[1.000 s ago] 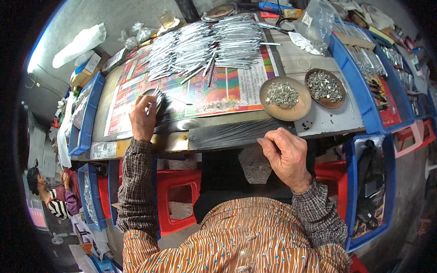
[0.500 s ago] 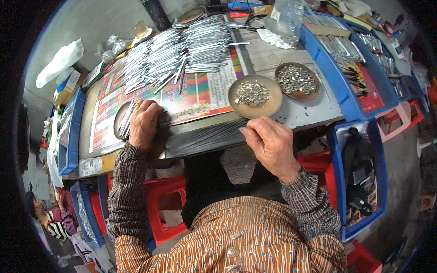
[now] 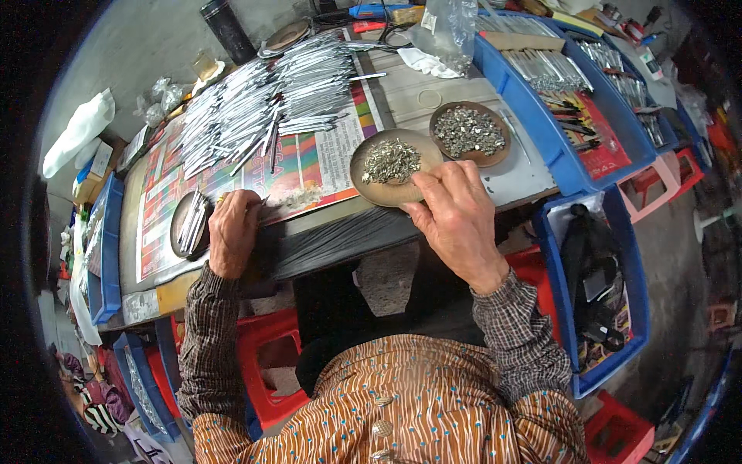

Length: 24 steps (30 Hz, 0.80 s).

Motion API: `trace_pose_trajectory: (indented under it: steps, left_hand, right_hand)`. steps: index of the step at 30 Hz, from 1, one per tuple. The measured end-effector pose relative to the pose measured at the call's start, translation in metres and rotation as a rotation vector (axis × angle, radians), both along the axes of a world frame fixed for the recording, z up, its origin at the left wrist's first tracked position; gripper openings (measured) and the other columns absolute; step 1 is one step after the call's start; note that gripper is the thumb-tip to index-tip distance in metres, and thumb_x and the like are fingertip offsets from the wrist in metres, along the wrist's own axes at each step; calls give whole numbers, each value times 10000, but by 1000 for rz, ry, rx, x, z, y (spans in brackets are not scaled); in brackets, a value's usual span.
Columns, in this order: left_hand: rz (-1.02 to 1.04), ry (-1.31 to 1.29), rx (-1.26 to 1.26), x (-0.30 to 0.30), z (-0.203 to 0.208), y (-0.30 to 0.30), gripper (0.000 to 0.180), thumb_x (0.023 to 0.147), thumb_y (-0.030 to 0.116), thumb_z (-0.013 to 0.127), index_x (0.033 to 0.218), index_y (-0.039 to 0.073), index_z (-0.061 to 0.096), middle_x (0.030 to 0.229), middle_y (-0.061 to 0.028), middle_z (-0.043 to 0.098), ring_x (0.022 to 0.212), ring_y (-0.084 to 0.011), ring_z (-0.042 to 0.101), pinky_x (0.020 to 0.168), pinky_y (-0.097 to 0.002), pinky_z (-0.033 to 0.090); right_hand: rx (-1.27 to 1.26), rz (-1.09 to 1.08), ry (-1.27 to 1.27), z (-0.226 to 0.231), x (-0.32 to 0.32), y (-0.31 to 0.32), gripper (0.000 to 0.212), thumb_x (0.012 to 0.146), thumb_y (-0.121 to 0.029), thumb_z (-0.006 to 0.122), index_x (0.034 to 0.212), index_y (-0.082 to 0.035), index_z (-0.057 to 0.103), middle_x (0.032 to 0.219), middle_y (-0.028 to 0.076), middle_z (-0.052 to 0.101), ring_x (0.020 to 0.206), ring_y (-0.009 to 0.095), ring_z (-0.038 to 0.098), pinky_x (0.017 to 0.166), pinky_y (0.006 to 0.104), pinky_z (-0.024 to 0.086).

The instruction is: The person assembles small metal components onto thin metal strips by hand at a workbench.

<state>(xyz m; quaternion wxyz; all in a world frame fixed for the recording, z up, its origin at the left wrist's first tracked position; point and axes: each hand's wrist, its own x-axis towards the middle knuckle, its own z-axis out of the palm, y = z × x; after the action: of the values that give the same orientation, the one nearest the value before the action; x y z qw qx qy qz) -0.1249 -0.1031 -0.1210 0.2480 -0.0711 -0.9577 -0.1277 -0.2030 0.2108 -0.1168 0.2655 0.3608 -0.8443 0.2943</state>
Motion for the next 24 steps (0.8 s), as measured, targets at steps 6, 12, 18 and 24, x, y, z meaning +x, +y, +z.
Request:
trace_pose_trajectory:
  steps: [6,12,18,24]
  left_hand:
    - [-24,42,112,7,8,17,125,779,-36,569,890,21,554,800,-144,583,760,-324,567,689,-383,434]
    - [-27,62,125,16,15,31,69,825,-22,572,893,-9,576,820,-140,599,744,-302,599,674,-353,463]
    - [8,78,184,25,16,43,71,820,-22,587,890,-10,581,808,-130,605,734,-271,604,673,-334,467]
    - [3,64,278,35,15,59,148,770,-68,569,904,-8,583,825,-144,603,731,-295,606,662,-345,479]
  right_hand:
    - [79,-2,-31,0,-1,-2,428,646,-151,775,1017,-12,614,981,109,547,952,299,500,805,396,453]
    - [125,-2,-59,0,-1,-3,446,640,-176,779,1020,-9,615,996,108,542,990,296,485,835,404,439]
    - [84,29,-78,2,-2,-3,392,648,-159,771,981,-7,629,977,92,543,960,284,483,819,399,437]
    - [-26,85,-142,0,1,-8,226,668,-82,743,862,-29,641,910,69,549,916,263,494,785,380,436]
